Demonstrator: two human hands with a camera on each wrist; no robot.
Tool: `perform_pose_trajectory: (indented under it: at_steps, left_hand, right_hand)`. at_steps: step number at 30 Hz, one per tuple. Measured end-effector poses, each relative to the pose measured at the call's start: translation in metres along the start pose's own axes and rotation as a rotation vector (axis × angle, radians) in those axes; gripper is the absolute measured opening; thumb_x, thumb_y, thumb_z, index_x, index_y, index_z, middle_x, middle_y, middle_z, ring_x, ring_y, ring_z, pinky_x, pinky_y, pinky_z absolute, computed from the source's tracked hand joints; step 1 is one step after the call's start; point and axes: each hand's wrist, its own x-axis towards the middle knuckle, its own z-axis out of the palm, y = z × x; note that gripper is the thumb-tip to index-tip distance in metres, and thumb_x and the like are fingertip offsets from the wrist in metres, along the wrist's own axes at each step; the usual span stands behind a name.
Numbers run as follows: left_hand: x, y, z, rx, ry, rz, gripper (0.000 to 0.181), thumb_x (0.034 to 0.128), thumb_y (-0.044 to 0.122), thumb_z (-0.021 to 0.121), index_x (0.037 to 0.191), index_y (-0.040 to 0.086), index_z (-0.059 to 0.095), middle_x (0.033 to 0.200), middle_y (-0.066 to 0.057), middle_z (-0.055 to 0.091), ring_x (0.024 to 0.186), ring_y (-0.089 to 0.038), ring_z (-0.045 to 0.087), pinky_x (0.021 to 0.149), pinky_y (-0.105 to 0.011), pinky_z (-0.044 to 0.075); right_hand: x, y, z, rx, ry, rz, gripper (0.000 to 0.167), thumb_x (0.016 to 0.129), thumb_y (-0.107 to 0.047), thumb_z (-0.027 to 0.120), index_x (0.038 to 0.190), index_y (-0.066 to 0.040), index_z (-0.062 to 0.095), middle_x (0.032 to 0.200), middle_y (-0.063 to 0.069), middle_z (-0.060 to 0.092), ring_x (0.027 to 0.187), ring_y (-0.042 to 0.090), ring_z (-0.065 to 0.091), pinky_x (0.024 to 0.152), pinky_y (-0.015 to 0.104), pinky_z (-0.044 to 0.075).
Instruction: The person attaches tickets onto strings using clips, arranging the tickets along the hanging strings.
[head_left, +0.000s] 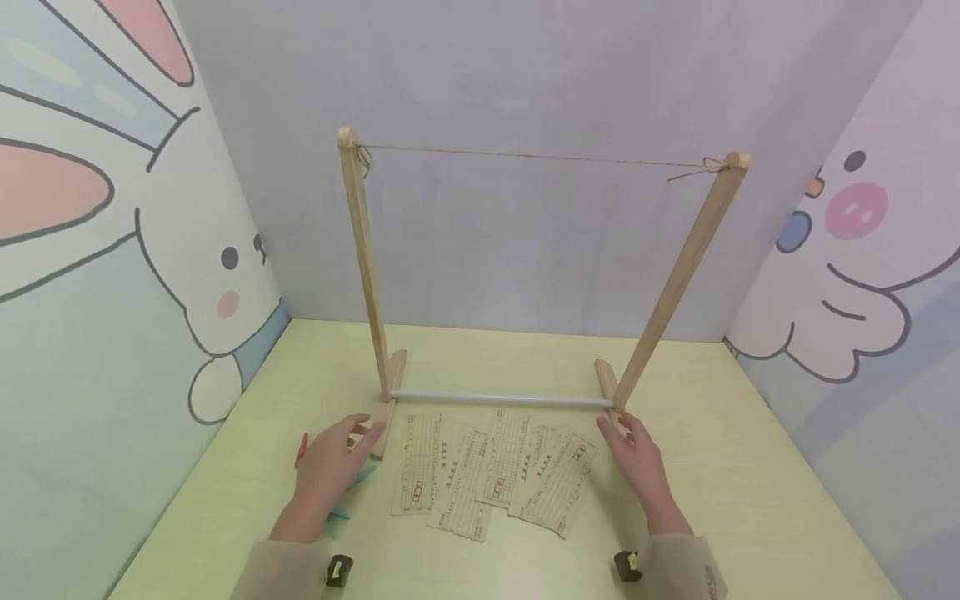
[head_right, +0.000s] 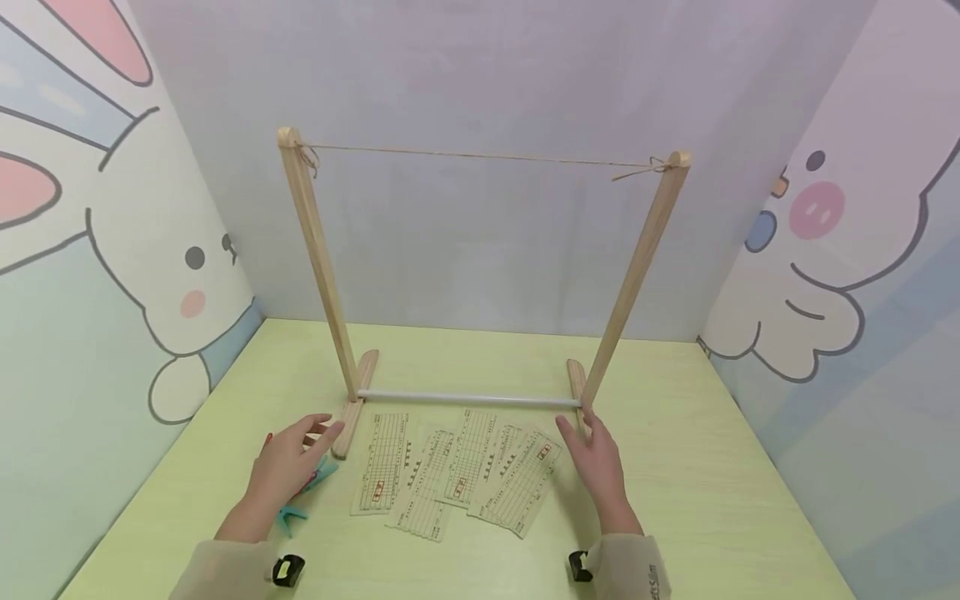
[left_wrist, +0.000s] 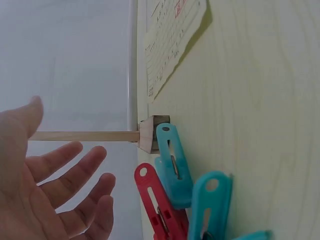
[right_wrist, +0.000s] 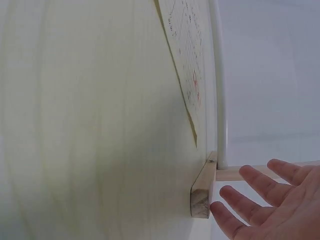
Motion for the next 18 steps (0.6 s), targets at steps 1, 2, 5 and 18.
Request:
perform_pose_trajectory:
  at_steps: [1,2,5,18]
  left_hand:
    - [-0.001,-0.003,0.001,0.022,-0.008,0.0,0.061,0.0975,0.057,0.051,0.134,0.008,0.059,0.121,-0.012,0.07,0.104,-0.032,0.068,0.077,-0.045,0.056]
    - [-0.001,-0.005,0.002,0.046,-0.014,0.002,0.059,0.097,0.054,0.055,0.134,0.008,0.059,0.121,-0.013,0.07,0.104,-0.033,0.068,0.076,-0.046,0.056]
    - [-0.003,-0.011,0.006,0.099,-0.029,0.015,0.053,0.0932,0.043,0.066,0.13,0.005,0.061,0.119,-0.016,0.07,0.106,-0.037,0.066,0.08,-0.05,0.055]
    - [-0.003,-0.024,0.015,0.216,-0.115,-0.046,0.06,0.0809,0.034,0.078,0.129,0.004,0.061,0.127,-0.022,0.062,0.118,-0.044,0.056,0.082,-0.058,0.053]
  right_hand:
    - [0.001,0.003,0.001,0.0,0.0,0.0,0.09,0.096,-0.068,0.041,0.157,-0.005,0.019,0.16,0.025,0.024,0.145,0.049,0.026,0.113,0.064,0.028]
    - [0.002,0.005,0.001,0.0,0.002,0.002,0.09,0.096,-0.068,0.041,0.156,-0.004,0.019,0.159,0.025,0.025,0.144,0.049,0.027,0.112,0.063,0.03]
    - [0.004,0.01,0.002,0.004,0.005,0.008,0.091,0.096,-0.069,0.04,0.156,-0.004,0.02,0.158,0.025,0.027,0.142,0.048,0.032,0.111,0.062,0.033]
    - [0.006,0.016,0.005,-0.009,0.031,0.008,0.083,0.097,-0.058,0.051,0.15,0.004,0.032,0.15,0.031,0.038,0.137,0.048,0.042,0.109,0.057,0.039]
